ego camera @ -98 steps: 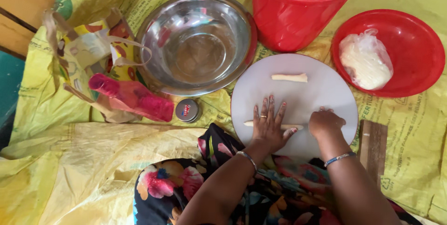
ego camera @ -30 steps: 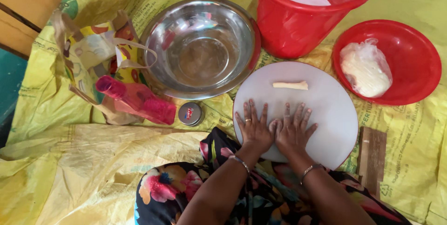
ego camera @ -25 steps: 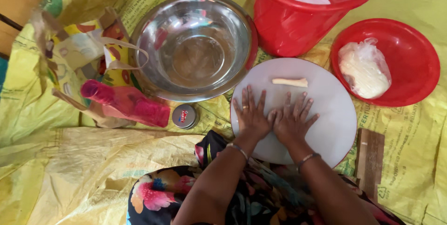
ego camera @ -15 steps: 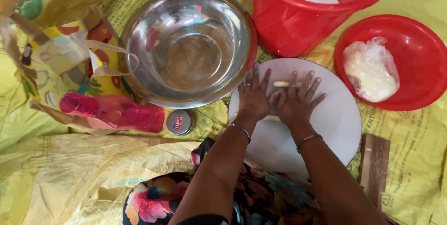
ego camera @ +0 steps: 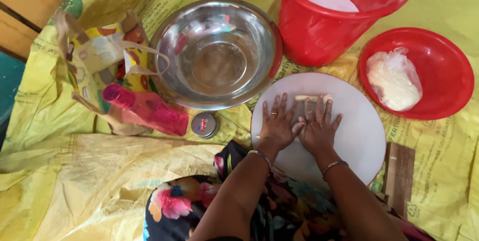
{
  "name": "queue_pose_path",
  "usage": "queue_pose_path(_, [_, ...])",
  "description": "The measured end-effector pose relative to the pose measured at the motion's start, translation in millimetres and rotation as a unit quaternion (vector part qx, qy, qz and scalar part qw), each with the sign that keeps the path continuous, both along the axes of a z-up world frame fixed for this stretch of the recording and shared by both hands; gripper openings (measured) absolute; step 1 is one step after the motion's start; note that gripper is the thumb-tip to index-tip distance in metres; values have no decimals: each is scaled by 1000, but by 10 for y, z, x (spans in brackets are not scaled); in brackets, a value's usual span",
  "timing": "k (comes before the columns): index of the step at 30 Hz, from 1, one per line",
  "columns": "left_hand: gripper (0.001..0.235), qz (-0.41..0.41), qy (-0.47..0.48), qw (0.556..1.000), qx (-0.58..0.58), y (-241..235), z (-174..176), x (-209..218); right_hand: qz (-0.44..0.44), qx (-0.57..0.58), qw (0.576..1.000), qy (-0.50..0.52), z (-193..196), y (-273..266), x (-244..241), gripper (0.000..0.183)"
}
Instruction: The person kneads a small piece of dough, rolls it into a ball, and then rolls it into a thin cylindrical shape on a white board. The person repeats this process with additional pieces of dough, placing the finished rolls on the board.
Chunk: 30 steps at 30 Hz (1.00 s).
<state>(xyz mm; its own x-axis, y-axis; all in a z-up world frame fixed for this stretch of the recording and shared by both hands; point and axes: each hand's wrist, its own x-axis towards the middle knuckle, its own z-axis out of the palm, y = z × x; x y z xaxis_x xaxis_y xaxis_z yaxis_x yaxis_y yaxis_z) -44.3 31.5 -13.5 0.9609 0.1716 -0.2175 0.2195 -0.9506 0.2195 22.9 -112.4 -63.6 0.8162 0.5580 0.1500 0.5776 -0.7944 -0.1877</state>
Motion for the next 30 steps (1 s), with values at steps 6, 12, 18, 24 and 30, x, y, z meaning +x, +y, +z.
queue_pose_path(6, [75, -46, 0, 999, 23, -177, 24, -376, 17, -46, 998, 34, 0, -199, -307, 65])
queue_pose_path(12, [77, -66, -14, 997, 28, -271, -75, -622, 13, -166, 981, 98, 34, -287, -469, 73])
queue_pose_path(18, [80, -124, -9, 991, -47, -226, -363, -797, 64, -194, 965, 165, 59, -482, -543, 69])
queue_pose_path(24, [55, -150, -178, 972, -17, -149, -599, -785, 98, -129, 952, 259, 221, -546, -683, 70])
queue_pose_path(30, [38, 17, -115, 913, -390, -49, -165, -611, 104, 2, 986, 130, 438, -310, -577, 33])
